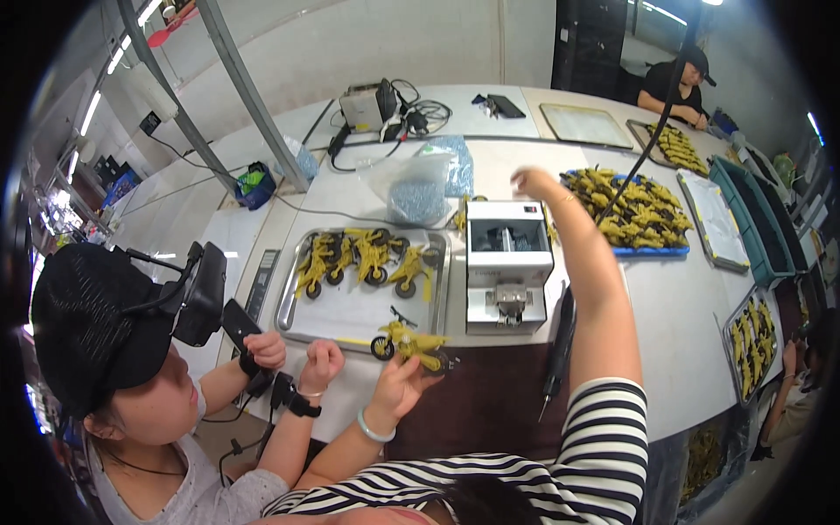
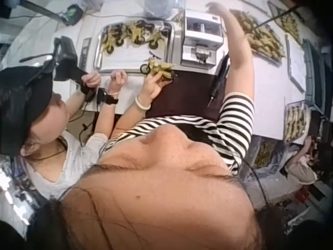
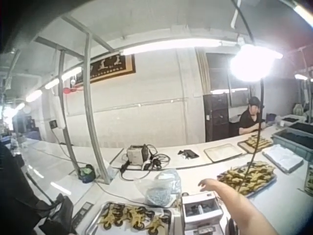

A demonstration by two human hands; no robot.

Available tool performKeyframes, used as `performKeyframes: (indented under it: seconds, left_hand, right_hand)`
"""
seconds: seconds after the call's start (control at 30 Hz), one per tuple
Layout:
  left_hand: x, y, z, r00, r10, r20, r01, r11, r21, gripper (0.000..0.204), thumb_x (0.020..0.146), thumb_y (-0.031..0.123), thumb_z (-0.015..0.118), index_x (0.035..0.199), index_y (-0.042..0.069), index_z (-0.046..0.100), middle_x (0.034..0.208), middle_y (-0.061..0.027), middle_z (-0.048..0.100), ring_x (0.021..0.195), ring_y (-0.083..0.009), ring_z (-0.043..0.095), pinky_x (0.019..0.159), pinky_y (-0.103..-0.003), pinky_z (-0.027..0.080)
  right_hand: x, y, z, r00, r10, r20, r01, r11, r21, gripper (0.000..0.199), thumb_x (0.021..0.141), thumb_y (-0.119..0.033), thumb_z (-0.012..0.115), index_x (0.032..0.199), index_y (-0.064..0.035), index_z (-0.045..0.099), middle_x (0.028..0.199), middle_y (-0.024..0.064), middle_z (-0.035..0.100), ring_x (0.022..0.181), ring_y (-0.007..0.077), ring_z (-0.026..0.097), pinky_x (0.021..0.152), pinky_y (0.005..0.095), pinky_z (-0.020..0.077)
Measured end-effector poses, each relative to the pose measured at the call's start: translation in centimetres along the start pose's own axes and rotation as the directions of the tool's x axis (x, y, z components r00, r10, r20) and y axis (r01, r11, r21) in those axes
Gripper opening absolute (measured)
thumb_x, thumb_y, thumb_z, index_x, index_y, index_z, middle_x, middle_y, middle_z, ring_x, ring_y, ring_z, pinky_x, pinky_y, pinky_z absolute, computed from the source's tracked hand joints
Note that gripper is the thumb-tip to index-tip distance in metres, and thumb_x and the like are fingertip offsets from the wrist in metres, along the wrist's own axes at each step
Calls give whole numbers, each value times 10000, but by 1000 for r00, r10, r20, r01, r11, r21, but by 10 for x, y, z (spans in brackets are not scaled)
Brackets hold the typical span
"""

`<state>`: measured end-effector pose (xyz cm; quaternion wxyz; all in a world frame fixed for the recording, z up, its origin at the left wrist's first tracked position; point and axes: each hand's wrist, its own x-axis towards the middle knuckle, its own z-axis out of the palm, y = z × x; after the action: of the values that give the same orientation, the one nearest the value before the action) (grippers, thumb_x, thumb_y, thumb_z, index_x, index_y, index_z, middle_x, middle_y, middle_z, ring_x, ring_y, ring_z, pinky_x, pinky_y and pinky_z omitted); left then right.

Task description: The person assembles a toy motorcycle from plastic components using an electric screwdriver.

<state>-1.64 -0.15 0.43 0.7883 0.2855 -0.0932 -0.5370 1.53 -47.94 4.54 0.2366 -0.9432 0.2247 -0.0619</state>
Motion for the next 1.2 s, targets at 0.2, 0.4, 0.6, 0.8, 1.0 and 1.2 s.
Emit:
performKeyframes:
  seconds: [0.2, 0.4, 0.6, 0.8, 1.0, 1.2]
  left_hand:
    - [-2, 2, -3, 1000, -18, 9, 19, 995, -93, 375, 906, 91, 429, 1274, 95, 361, 1222, -102, 476, 1077, -239, 516, 841, -412, 486]
    - [-1, 1, -7, 996, -82, 43, 86, 992, -96, 432, 909, 102, 428, 1323, 95, 302, 1245, -96, 452, 1100, -232, 500, 868, -428, 465]
    - [2, 3, -6, 997, -78, 30, 81, 991, -105, 441, 910, 100, 423, 1331, 91, 292, 1252, -97, 442, 1115, -232, 488, 884, -435, 452]
    - [0, 3, -5, 997, -73, 40, 77, 991, -110, 416, 915, 93, 407, 1318, 69, 305, 1241, -112, 450, 1101, -231, 498, 883, -416, 456]
    - [2, 4, -7, 999, -47, 6, 48, 992, -114, 401, 922, 91, 392, 1313, 61, 310, 1227, -120, 462, 1076, -220, 516, 866, -390, 471]
    - [3, 4, -6, 999, -42, 15, 43, 995, -88, 405, 912, 80, 410, 1306, 56, 324, 1220, -121, 470, 1069, -221, 522, 854, -383, 479]
  right_hand:
    - [-9, -9, 36, 964, -33, 265, 54, 996, -70, 292, 779, -193, 562, 1032, -56, 611, 1055, 157, 601, 981, 282, 579, 818, 362, 444]
    - [-1, -44, 23, 973, -231, -13, 231, 965, 122, 453, 731, -197, 665, 1150, -71, 549, 981, 139, 590, 887, 218, 570, 778, 305, 463]
    - [4, -38, 38, 897, -58, 439, -107, 933, 343, 332, 802, -179, 604, 1086, -9, 590, 1087, 157, 568, 988, 212, 547, 866, 298, 426]
    - [30, -19, 58, 920, -387, 60, 382, 921, 70, 443, 726, -208, 679, 1143, -162, 535, 1263, 211, 428, 1161, 371, 426, 955, 403, 372]
    - [12, -36, 46, 948, -281, 147, 249, 946, 207, 241, 742, -168, 650, 928, -51, 552, 860, 89, 599, 829, 195, 563, 772, 294, 448]
    - [5, -21, 9, 994, 56, 97, -112, 511, 852, 204, 815, -183, 562, 973, -54, 548, 850, 98, 616, 747, 126, 555, 678, 254, 473]
